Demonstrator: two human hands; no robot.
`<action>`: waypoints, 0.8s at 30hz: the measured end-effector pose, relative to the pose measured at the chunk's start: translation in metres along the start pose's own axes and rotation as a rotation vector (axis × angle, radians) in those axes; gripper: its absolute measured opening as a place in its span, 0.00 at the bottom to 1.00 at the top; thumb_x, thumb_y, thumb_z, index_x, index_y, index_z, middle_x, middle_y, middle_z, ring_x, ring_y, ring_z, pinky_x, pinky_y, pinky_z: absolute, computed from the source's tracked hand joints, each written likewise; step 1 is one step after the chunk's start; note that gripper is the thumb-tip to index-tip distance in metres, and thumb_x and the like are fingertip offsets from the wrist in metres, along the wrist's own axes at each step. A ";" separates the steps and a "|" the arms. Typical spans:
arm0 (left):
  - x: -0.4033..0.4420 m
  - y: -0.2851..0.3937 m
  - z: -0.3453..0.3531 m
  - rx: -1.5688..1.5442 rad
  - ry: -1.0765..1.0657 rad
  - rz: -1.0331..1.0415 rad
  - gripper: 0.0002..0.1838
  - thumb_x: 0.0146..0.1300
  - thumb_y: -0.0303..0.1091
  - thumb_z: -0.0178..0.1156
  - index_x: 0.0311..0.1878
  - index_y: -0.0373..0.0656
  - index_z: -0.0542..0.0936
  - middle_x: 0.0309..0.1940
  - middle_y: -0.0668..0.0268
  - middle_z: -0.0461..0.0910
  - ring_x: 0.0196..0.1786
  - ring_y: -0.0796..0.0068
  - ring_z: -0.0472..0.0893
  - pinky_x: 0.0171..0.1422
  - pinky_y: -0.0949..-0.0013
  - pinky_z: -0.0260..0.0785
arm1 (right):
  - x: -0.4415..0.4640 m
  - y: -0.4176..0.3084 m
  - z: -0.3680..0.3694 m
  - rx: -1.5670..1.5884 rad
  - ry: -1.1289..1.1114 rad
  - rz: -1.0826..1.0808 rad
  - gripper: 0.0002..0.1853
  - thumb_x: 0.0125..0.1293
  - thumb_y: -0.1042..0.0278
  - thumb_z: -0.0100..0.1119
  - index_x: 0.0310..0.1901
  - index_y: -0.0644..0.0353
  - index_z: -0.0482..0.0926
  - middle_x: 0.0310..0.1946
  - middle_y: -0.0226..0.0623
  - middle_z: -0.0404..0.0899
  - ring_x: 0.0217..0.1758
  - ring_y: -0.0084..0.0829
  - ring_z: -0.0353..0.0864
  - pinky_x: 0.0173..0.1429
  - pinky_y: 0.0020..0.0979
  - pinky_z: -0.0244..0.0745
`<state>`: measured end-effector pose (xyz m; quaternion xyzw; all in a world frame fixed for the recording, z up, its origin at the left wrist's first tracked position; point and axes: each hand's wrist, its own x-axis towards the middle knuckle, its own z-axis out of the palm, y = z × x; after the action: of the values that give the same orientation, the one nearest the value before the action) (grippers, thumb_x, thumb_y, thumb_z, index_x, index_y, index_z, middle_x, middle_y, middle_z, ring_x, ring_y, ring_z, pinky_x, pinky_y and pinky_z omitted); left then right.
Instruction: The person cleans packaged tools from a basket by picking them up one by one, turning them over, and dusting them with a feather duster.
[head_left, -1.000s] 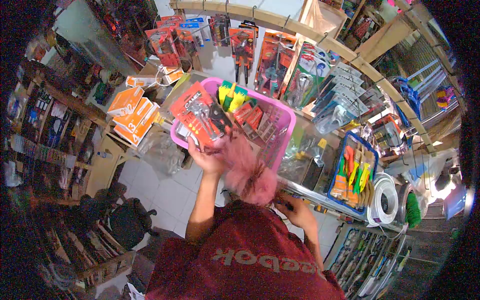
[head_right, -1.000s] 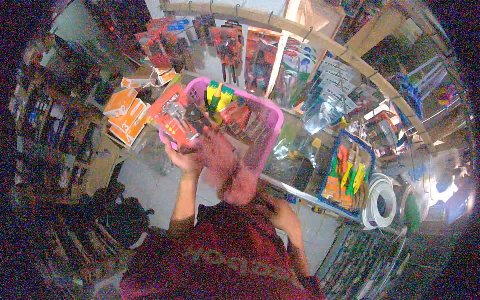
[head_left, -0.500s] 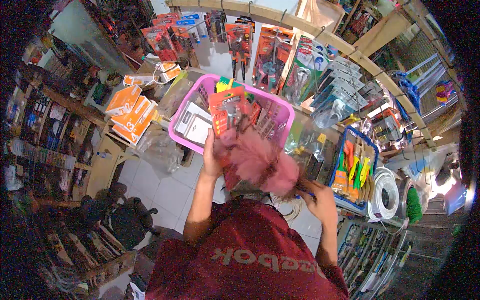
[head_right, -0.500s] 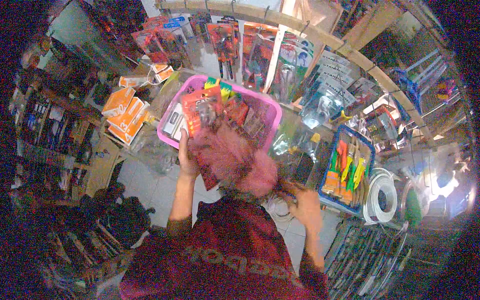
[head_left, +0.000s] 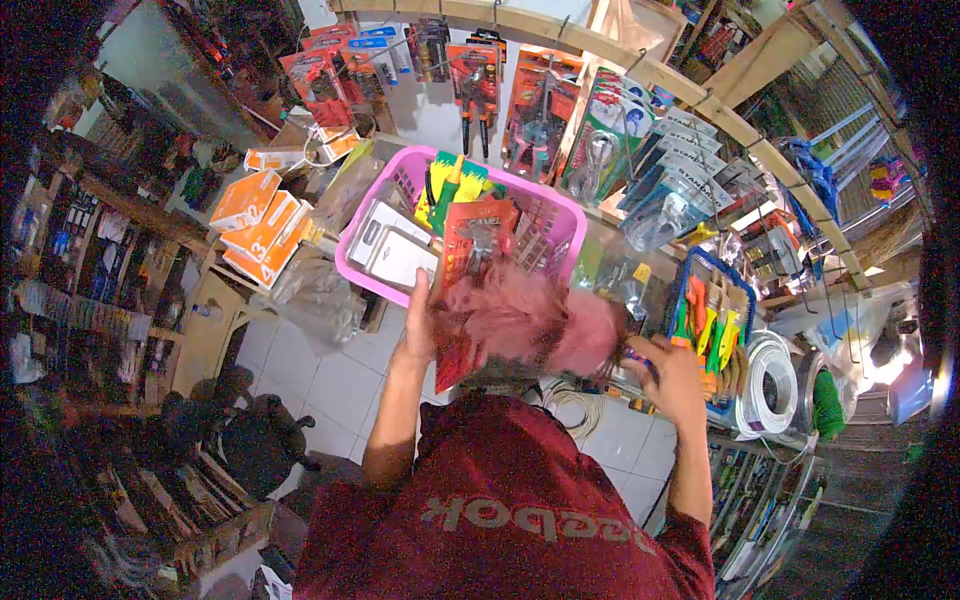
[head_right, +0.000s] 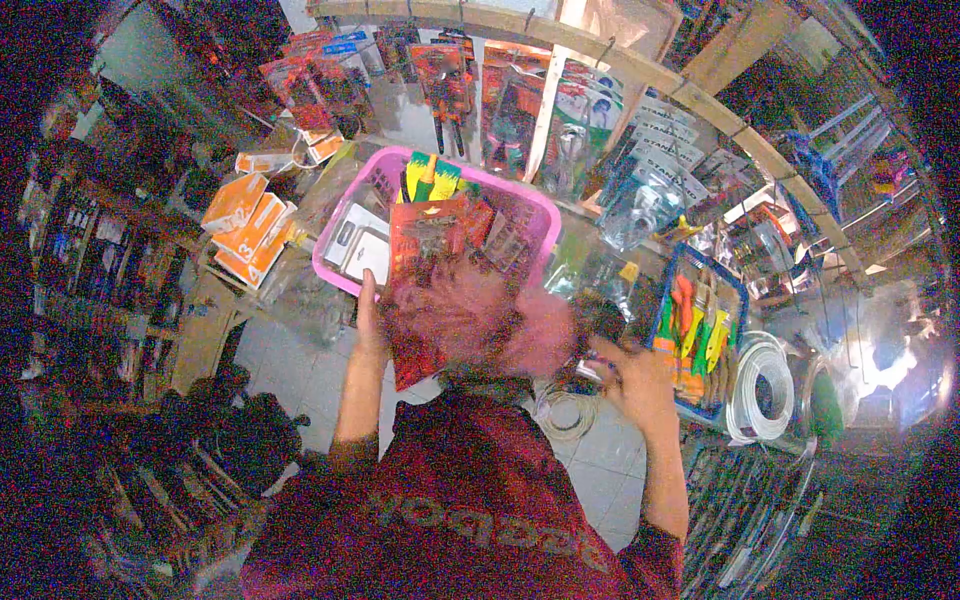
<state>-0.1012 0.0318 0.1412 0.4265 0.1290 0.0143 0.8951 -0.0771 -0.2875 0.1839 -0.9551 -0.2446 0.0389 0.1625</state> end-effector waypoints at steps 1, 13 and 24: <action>0.000 -0.003 -0.004 -0.001 -0.025 -0.018 0.41 0.62 0.67 0.35 0.62 0.36 0.65 0.54 0.57 0.72 0.56 0.61 0.72 0.61 0.58 0.64 | 0.002 -0.001 -0.004 -0.020 -0.008 0.037 0.18 0.54 0.57 0.61 0.48 0.47 0.78 0.33 0.42 0.80 0.32 0.45 0.80 0.36 0.43 0.74; 0.002 -0.007 0.000 -0.003 -0.149 -0.094 0.44 0.62 0.69 0.34 0.65 0.38 0.59 0.60 0.54 0.66 0.61 0.58 0.68 0.64 0.56 0.61 | -0.011 0.015 -0.013 0.077 -0.226 0.028 0.20 0.46 0.69 0.62 0.46 0.47 0.80 0.34 0.43 0.81 0.36 0.46 0.80 0.41 0.44 0.74; 0.007 -0.025 0.025 -0.087 0.076 0.002 0.30 0.70 0.52 0.37 0.64 0.39 0.61 0.54 0.56 0.72 0.56 0.61 0.73 0.61 0.58 0.65 | -0.028 0.043 -0.020 0.021 -0.299 -0.056 0.18 0.47 0.68 0.62 0.44 0.51 0.79 0.32 0.42 0.81 0.36 0.45 0.79 0.41 0.43 0.72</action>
<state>-0.0905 -0.0022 0.1362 0.3863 0.1619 0.0369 0.9073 -0.0793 -0.3423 0.1883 -0.9296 -0.2924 0.1789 0.1352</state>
